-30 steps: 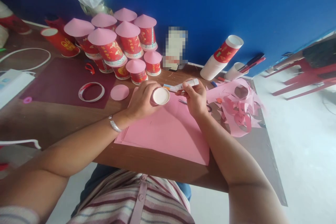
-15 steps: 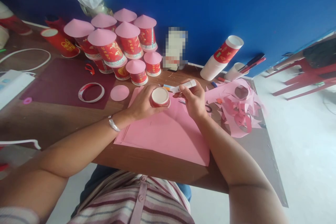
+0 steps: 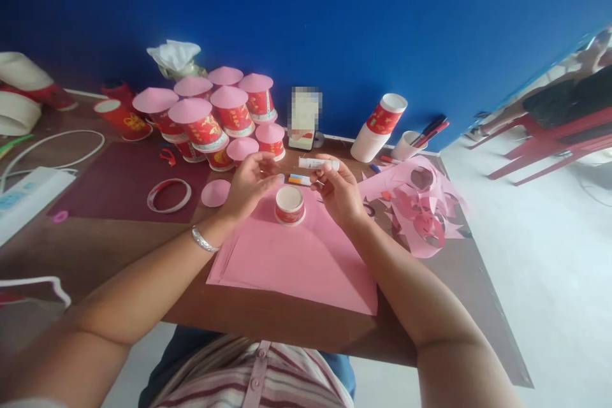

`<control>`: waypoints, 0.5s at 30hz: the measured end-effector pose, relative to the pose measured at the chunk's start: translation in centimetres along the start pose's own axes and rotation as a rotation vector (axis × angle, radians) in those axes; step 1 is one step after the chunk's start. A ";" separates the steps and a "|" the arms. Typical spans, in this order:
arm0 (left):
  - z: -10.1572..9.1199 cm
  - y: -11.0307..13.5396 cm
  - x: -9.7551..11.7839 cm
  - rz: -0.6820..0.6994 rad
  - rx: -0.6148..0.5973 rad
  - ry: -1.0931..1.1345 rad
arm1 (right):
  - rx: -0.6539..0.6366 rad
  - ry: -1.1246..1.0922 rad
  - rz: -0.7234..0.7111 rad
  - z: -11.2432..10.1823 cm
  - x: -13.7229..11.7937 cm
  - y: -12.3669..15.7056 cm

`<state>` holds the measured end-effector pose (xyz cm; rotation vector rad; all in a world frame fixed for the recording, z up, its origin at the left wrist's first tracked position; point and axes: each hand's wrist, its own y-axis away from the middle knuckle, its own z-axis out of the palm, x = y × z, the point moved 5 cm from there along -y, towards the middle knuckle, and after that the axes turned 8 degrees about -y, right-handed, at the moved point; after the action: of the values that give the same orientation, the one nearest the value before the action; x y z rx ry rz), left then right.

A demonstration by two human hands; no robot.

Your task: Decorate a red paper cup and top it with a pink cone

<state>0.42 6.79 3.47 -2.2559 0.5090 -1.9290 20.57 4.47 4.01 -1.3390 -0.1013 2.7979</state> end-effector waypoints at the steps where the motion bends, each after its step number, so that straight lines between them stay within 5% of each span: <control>1: 0.0 -0.2 0.8 0.022 0.006 -0.019 | -0.009 -0.021 0.011 0.3 -0.2 0.2; 8: 1.5 0.4 5.6 0.179 -0.060 -0.128 | -0.170 0.060 0.107 2.6 -0.1 1.6; 15: 1.5 1.3 6.5 0.297 0.032 -0.215 | -0.106 0.149 -0.015 2.2 -1.6 1.2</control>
<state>2.45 3.24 8.89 -2.1867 0.7291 -1.5230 19.82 3.03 6.57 -1.5579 -0.2574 2.7035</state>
